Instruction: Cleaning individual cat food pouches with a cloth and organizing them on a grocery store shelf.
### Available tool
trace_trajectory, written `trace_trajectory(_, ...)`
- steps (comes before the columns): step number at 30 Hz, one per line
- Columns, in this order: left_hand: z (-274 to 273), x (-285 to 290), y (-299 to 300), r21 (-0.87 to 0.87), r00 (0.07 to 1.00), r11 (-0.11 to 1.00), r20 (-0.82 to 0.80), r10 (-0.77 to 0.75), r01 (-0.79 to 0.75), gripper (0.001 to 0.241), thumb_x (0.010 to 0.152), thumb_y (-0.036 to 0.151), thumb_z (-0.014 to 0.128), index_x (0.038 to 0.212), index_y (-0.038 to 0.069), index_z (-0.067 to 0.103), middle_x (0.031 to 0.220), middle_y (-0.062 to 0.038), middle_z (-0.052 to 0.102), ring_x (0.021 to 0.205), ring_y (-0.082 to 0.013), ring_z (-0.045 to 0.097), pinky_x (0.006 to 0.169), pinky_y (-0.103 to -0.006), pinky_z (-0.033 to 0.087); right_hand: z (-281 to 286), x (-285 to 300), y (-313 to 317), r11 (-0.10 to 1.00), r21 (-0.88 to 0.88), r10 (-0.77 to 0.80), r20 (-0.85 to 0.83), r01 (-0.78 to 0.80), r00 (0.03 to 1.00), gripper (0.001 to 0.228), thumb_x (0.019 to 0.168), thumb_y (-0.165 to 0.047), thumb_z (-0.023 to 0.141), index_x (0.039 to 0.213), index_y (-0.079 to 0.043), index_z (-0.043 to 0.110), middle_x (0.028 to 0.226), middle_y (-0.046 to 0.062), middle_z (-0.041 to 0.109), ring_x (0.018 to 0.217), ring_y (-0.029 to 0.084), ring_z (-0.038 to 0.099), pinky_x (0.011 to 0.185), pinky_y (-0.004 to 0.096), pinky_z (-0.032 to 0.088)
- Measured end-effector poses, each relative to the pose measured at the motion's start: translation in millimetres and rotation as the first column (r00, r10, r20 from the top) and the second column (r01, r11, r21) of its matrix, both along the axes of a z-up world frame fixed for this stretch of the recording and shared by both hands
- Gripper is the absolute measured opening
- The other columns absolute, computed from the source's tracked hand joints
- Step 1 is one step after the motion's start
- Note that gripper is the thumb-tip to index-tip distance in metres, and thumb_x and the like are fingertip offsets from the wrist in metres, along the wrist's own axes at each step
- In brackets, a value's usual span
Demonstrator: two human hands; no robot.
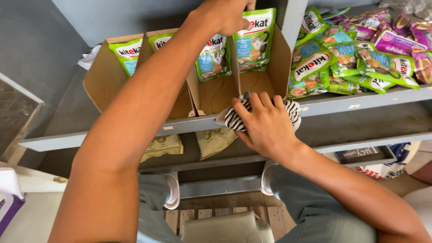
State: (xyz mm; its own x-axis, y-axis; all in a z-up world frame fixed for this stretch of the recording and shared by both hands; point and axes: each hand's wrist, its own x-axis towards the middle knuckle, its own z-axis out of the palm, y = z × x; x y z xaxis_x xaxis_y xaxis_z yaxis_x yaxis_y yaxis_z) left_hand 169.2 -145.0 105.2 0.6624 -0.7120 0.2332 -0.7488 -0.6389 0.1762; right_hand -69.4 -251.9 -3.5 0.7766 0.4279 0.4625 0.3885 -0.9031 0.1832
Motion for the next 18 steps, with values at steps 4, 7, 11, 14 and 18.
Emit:
trace_trajectory(4, -11.0, 0.0, -10.9, 0.002, 0.993, 0.997, 0.096, 0.073, -0.073, 0.042, 0.081, 0.029, 0.085, 0.111, 0.006, 0.066, 0.096, -0.017, 0.072, 0.085, -0.0322, 0.072, 0.072, -0.0461, 0.055, -0.5, 0.5, -0.7, 1.000, -0.003, 0.007, -0.002, -0.007, 1.000, 0.071, 0.073, -0.044, 0.081, 0.130, -0.009, 0.058, 0.103, 0.017, 0.062, 0.100, 0.034, 0.058, 0.081, 0.047, 0.045)
trace_trajectory(7, -25.9, 11.8, -26.1, 0.194, 0.967, 0.964, 0.212, 0.142, -0.184, 0.033, 0.090, 0.028, 0.082, 0.107, 0.003, 0.071, 0.096, -0.018, 0.074, 0.090, -0.0343, 0.073, 0.077, -0.0466, 0.058, -1.6, 0.4, -0.2, 1.000, -0.013, 0.013, 0.005, -0.013, 1.000, 0.070, 0.073, -0.044, 0.081, 0.129, -0.010, 0.058, 0.103, 0.017, 0.062, 0.099, 0.034, 0.058, 0.080, 0.046, 0.045)
trace_trajectory(11, -45.1, 26.6, -43.5, 0.110, 0.922, 0.979, 0.368, 0.119, -0.170, 0.028, 0.075, 0.010, 0.081, 0.101, 0.008, 0.074, 0.092, -0.014, 0.074, 0.087, -0.0299, 0.073, 0.067, -0.0448, 0.059, -2.9, 0.3, 1.8, 0.999, -0.033, 0.012, 0.029, -0.011, 1.000, 0.071, 0.073, -0.043, 0.081, 0.131, -0.010, 0.058, 0.102, 0.017, 0.061, 0.097, 0.034, 0.059, 0.080, 0.047, 0.045)
trace_trajectory(14, -47.4, 15.8, -51.9, 0.117, 0.839, 0.968, 0.529, 0.127, -0.221, 0.018, 0.076, 0.008, 0.081, 0.094, 0.010, 0.078, 0.093, -0.011, 0.076, 0.089, -0.0267, 0.074, 0.070, -0.0418, 0.059, -2.2, 1.0, 2.2, 0.999, -0.034, 0.002, 0.034, 0.000, 0.999, 0.071, 0.072, -0.043, 0.081, 0.130, -0.010, 0.058, 0.100, 0.017, 0.061, 0.097, 0.034, 0.059, 0.079, 0.047, 0.045)
trace_trajectory(18, -44.8, -2.2, -50.5, 0.112, 0.687, 0.960, 0.720, 0.100, -0.257, 0.015, 0.067, 0.008, 0.083, 0.081, 0.013, 0.079, 0.096, -0.008, 0.075, 0.101, -0.0251, 0.069, 0.079, -0.0393, 0.054, -1.8, 0.8, 3.3, 0.999, -0.028, -0.014, 0.019, 0.014, 1.000, 0.071, 0.070, -0.043, 0.082, 0.129, -0.010, 0.058, 0.097, 0.016, 0.061, 0.095, 0.035, 0.059, 0.079, 0.047, 0.045)
